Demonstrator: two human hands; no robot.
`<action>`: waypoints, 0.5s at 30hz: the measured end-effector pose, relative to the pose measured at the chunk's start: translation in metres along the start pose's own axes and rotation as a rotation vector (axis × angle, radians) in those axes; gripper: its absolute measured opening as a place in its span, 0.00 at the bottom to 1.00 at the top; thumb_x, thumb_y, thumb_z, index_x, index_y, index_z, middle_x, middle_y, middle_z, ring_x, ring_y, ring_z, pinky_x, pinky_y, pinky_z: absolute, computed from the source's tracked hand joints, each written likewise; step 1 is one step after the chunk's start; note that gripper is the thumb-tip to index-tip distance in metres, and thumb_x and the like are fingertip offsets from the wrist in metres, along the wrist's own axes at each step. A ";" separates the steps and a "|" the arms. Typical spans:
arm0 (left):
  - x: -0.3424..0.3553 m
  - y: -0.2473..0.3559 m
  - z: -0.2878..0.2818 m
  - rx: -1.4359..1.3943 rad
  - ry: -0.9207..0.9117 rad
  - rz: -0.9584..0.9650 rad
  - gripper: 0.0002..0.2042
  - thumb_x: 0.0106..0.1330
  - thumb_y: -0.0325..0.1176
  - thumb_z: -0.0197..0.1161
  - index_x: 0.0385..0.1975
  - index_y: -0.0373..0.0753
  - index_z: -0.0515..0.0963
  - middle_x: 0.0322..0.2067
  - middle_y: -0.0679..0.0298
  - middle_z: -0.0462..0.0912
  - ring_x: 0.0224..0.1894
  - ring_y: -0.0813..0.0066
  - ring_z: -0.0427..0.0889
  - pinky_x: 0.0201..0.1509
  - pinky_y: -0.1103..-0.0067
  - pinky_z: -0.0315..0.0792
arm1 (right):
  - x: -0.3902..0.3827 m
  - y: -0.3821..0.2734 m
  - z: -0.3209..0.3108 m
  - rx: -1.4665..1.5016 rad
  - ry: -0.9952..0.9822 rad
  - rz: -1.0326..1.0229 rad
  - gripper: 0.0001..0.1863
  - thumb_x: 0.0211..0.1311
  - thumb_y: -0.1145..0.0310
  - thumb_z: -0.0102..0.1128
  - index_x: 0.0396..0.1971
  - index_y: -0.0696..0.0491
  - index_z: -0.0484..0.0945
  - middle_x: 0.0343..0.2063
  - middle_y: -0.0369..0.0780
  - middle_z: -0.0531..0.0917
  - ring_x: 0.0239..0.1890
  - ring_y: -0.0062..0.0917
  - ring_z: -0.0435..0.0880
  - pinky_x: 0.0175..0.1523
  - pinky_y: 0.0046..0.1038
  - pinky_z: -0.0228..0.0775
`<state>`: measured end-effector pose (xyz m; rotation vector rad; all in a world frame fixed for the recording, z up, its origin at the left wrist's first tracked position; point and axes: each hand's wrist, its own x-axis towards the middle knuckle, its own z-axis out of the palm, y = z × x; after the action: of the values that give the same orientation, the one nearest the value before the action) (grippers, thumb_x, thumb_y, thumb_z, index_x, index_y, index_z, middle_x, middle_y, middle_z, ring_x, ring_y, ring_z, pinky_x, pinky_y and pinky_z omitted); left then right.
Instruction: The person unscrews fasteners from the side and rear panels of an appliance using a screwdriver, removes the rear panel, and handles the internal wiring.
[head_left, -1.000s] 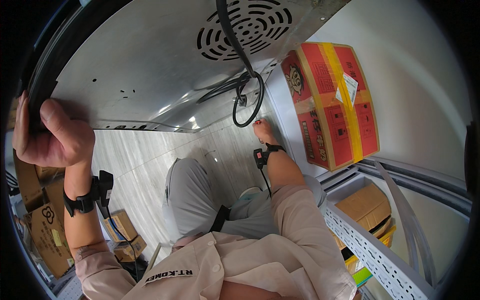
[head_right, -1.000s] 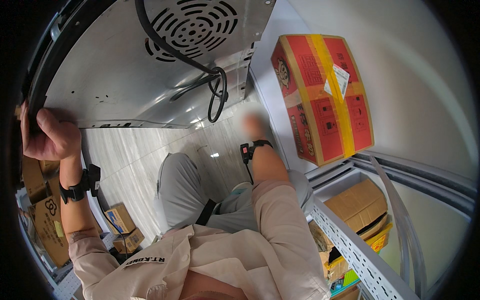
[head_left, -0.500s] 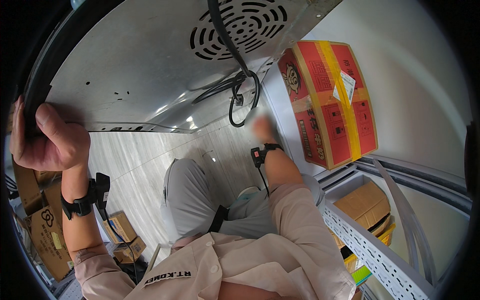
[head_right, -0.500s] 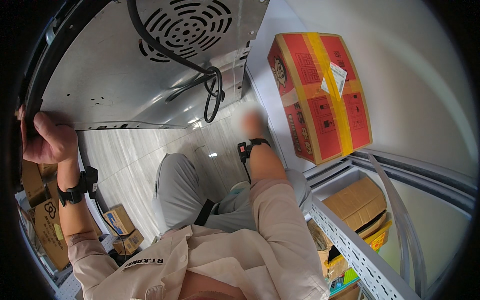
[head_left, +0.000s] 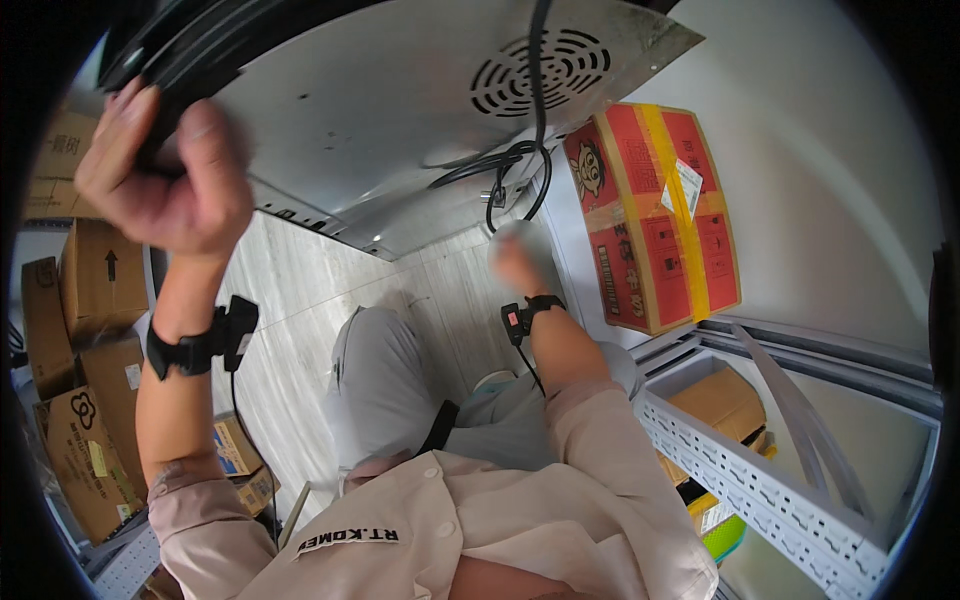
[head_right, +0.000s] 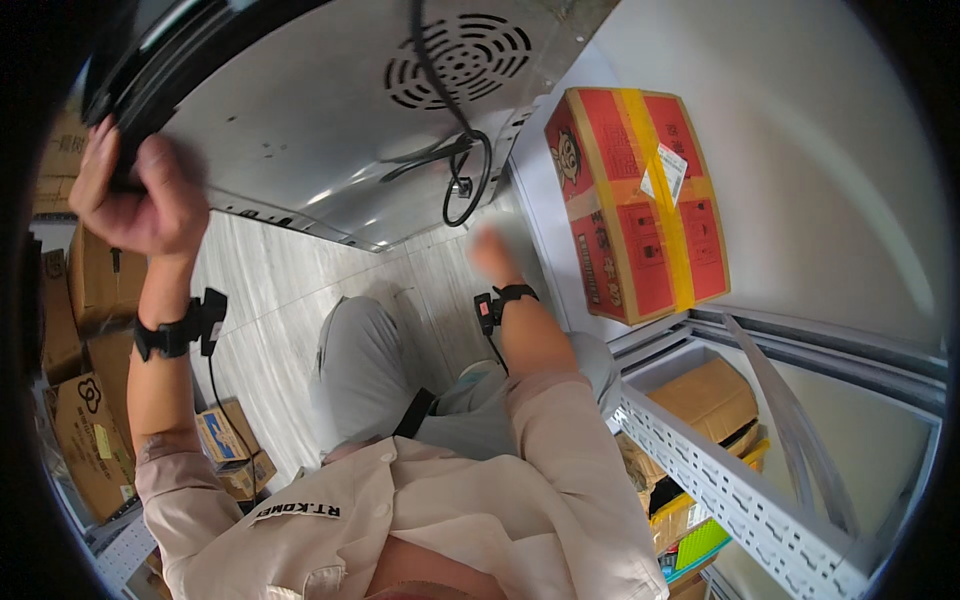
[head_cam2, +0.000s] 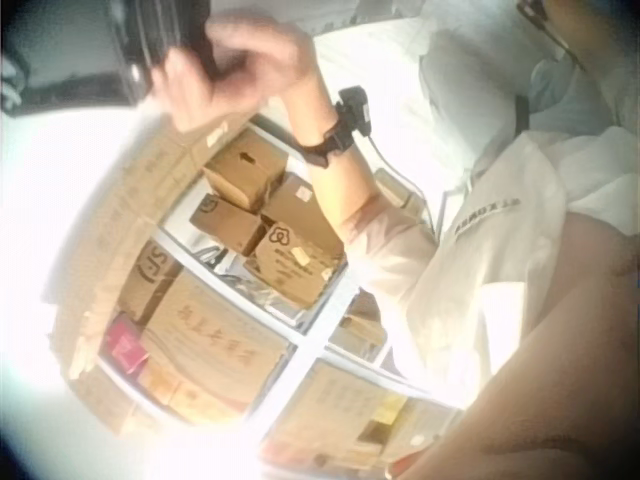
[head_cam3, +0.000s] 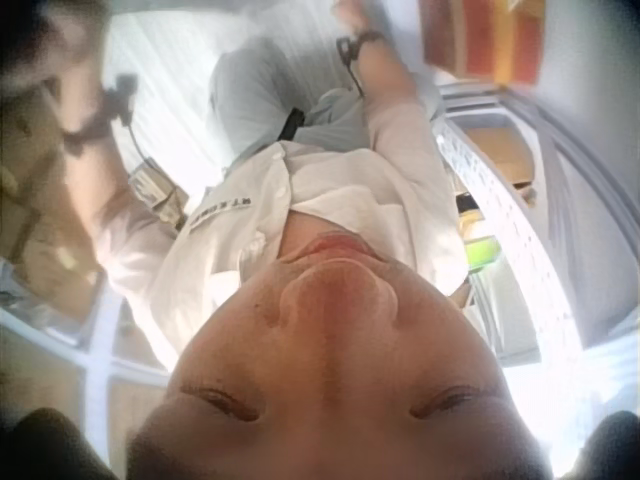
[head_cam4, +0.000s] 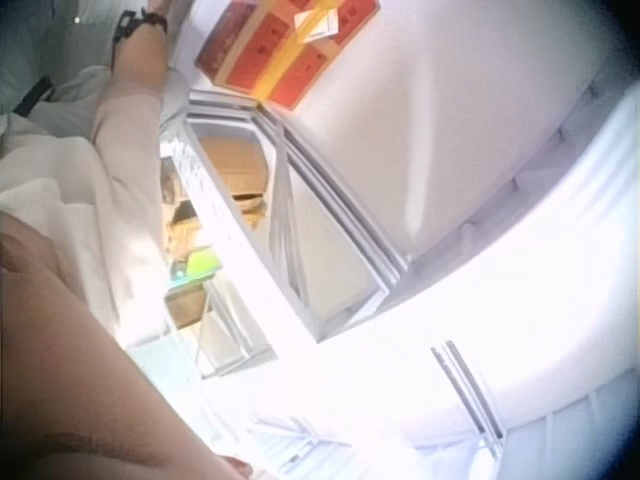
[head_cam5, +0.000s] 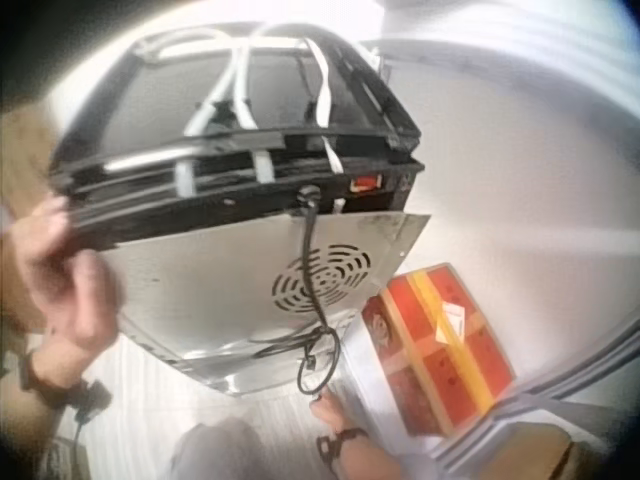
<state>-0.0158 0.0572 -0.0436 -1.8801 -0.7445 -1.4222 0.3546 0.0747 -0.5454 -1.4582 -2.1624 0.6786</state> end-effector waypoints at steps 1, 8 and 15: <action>0.000 0.001 -0.005 0.018 0.014 -0.001 0.16 0.59 0.26 0.67 0.46 0.33 0.71 0.44 0.57 0.73 0.51 0.62 0.77 0.60 0.70 0.69 | 0.008 -0.039 -0.012 -0.066 -0.072 -0.037 0.11 0.56 0.72 0.55 0.40 0.55 0.75 0.29 0.46 0.79 0.34 0.41 0.80 0.38 0.42 0.71; 0.011 0.019 -0.003 0.091 0.092 -0.066 0.16 0.54 0.25 0.70 0.42 0.36 0.77 0.43 0.58 0.72 0.50 0.60 0.75 0.61 0.65 0.68 | -0.016 -0.215 -0.102 0.304 -0.361 -0.027 0.12 0.48 0.76 0.61 0.34 0.56 0.71 0.24 0.40 0.76 0.28 0.29 0.76 0.34 0.35 0.67; 0.007 0.018 -0.002 0.062 0.123 -0.105 0.17 0.51 0.30 0.71 0.43 0.43 0.78 0.42 0.62 0.75 0.51 0.60 0.73 0.63 0.59 0.63 | -0.065 -0.306 -0.178 0.604 -0.319 -0.025 0.14 0.60 0.71 0.63 0.42 0.58 0.70 0.33 0.36 0.79 0.35 0.20 0.78 0.42 0.27 0.71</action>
<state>-0.0017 0.0446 -0.0391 -1.7118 -0.8279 -1.5467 0.2657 -0.0585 -0.2224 -1.0473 -1.9258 1.4816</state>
